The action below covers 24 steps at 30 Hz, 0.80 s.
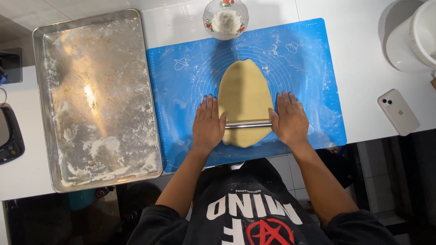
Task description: The person removes a tray of baked buns from an oven and places it on a table. They then move to a counter, uncover a ball of dough, and use a rolling pin to flatten it on a blue silicone mat.
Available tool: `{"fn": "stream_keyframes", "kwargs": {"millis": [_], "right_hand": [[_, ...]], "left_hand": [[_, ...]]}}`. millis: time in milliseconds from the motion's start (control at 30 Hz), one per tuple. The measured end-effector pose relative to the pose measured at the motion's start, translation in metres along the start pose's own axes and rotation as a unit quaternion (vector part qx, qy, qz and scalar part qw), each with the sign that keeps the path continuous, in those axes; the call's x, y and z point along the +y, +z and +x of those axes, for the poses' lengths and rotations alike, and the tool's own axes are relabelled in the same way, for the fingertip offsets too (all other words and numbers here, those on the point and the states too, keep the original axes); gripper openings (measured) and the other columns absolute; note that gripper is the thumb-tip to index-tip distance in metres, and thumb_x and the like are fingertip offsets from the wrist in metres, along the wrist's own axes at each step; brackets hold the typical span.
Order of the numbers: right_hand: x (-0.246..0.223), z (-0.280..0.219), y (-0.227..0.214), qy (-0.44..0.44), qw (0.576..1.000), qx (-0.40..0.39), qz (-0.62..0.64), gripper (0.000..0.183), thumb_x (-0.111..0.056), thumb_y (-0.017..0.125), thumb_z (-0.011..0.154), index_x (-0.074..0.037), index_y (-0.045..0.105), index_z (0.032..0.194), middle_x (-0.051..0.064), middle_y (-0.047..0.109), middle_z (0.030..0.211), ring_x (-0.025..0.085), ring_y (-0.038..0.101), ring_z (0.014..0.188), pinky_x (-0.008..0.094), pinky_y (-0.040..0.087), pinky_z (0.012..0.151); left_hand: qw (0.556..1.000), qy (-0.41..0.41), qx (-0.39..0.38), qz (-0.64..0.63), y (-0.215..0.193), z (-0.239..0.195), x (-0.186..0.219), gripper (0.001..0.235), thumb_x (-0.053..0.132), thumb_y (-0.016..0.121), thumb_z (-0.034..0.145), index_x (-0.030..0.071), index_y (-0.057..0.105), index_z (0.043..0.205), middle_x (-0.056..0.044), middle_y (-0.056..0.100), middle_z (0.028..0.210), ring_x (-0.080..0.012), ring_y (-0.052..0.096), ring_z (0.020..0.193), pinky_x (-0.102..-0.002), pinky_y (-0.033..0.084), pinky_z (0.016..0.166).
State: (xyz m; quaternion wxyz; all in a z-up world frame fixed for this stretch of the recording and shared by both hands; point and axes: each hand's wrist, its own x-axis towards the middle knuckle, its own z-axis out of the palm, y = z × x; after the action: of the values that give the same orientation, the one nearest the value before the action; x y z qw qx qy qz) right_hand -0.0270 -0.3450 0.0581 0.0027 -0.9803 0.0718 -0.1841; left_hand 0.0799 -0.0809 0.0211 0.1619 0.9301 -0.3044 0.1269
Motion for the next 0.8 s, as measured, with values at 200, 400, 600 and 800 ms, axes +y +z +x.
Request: {"fn": "stream_keyframes", "kwargs": {"millis": [200,400,600,800], "right_hand": [[-0.017,-0.067,-0.019,0.016,1.000,0.002,0.018,0.066,-0.052,0.031,0.109,-0.004,0.057,0.148,0.018,0.060,0.147,0.038,0.056,0.136,0.052,0.045,0.110],[-0.004,-0.122,-0.008,-0.013,0.996,0.013,-0.087,0.032,-0.036,0.050,0.107,-0.014,0.066,0.124,0.006,0.067,0.113,0.028,0.068,0.112,0.047,0.051,0.107],[0.031,-0.063,-0.034,-0.065,0.996,0.011,-0.058,0.007,-0.023,0.063,0.103,-0.020,0.069,0.106,0.002,0.065,0.102,0.025,0.067,0.105,0.049,0.047,0.107],[0.037,0.108,-0.032,-0.176,0.981,-0.002,0.081,0.019,0.002,0.071,0.093,-0.014,0.072,0.104,0.009,0.067,0.123,0.037,0.060,0.135,0.059,0.040,0.116]], "left_hand": [[0.992,0.049,0.100,0.051,-0.020,-0.048,0.016,0.065,0.048,0.030,0.109,-0.001,0.057,0.143,-0.022,0.060,0.145,-0.0360,0.056,0.137,-0.045,0.041,0.116],[0.990,0.104,0.096,0.029,-0.012,-0.102,0.001,0.040,0.028,0.048,0.107,0.007,0.057,0.139,-0.013,0.065,0.128,-0.0293,0.063,0.120,-0.043,0.042,0.111],[0.985,0.123,0.112,0.034,-0.074,-0.056,0.009,0.014,0.029,0.065,0.101,0.017,0.071,0.104,0.000,0.064,0.089,-0.0188,0.064,0.081,-0.033,0.050,0.076],[0.995,-0.014,0.099,0.000,-0.075,-0.049,0.061,0.038,0.044,0.057,0.103,0.010,0.066,0.090,-0.001,0.053,0.077,-0.0173,0.055,0.062,-0.029,0.047,0.057]]}}
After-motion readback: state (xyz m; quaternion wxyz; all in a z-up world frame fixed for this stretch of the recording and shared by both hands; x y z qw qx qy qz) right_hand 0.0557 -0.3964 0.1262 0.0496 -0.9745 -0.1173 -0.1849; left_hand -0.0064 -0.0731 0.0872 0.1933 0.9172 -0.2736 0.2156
